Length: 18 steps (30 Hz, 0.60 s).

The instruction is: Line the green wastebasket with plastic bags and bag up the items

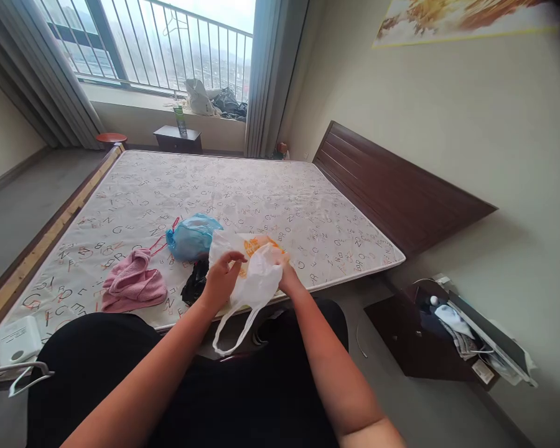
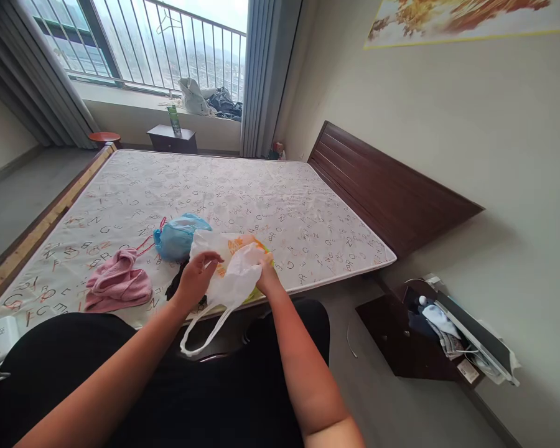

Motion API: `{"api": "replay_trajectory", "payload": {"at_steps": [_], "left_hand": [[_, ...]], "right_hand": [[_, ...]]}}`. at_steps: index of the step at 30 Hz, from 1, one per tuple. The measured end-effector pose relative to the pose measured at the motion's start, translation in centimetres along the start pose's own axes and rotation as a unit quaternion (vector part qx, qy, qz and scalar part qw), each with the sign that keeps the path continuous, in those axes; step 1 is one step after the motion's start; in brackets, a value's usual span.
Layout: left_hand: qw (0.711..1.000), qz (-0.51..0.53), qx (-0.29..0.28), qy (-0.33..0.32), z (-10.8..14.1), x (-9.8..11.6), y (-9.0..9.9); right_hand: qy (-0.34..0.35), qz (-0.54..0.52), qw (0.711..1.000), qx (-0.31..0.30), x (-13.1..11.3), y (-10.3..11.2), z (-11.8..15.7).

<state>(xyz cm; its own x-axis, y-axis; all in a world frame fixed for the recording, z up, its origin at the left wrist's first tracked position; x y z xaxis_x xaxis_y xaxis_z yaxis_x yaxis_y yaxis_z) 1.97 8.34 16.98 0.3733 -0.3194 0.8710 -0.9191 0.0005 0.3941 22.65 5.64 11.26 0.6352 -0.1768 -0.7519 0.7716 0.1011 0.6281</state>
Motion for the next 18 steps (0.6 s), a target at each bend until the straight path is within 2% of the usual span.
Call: {"api": "replay_trajectory", "payload": {"at_steps": [2,5,7,9,11,13,15,16,18], "left_hand": [[0.999,-0.021,-0.009,0.023,-0.1,-2.4,-0.8],[0.999,-0.003,-0.035,0.032,-0.3,-3.5,-1.5],[0.996,0.013,-0.088,0.016,-0.5,-2.7,-2.0],[0.992,-0.001,-0.126,-0.015,-0.9,-1.2,-1.7],[0.991,-0.025,-0.121,-0.051,-1.6,0.3,-0.3],[0.992,-0.036,-0.092,-0.072,-2.5,1.5,1.3],[0.994,-0.034,-0.077,-0.077,-3.3,2.3,2.4],[0.993,-0.03,-0.078,-0.078,-3.7,2.7,2.6],[0.992,-0.022,-0.092,-0.08,-4.4,3.4,2.6]], "right_hand": [[0.005,0.022,0.998,-0.059,-0.1,-2.2,-0.9],[0.028,0.058,0.99,-0.129,-0.7,-4.1,-2.0],[0.027,0.071,0.987,-0.143,-0.8,-3.6,-2.2],[0.023,0.074,0.99,-0.121,-1.1,-1.8,-1.7],[0.059,0.09,0.992,-0.058,-2.6,0.4,-0.2],[0.151,0.116,0.982,0.004,-5.7,1.7,2.5],[0.239,0.136,0.961,-0.013,-8.4,0.3,5.2],[0.265,0.143,0.953,-0.038,-8.9,-0.9,6.1],[0.28,0.146,0.946,-0.077,-8.3,-2.8,6.3]]}}
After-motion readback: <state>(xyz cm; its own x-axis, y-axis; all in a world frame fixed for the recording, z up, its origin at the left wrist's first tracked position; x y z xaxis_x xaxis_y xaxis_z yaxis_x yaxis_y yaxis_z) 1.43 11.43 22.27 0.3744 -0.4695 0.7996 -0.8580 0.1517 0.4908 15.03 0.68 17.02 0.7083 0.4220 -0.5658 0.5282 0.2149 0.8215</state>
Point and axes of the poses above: each hand's wrist, its own z-axis away from the middle knuckle, its own y-axis out of the back of the hand, x = y × z, the point moved 10 cm from there along -z, towards the middle knuckle, and after that the axes turned 11 degrees about -z, right-handed, at the moved point
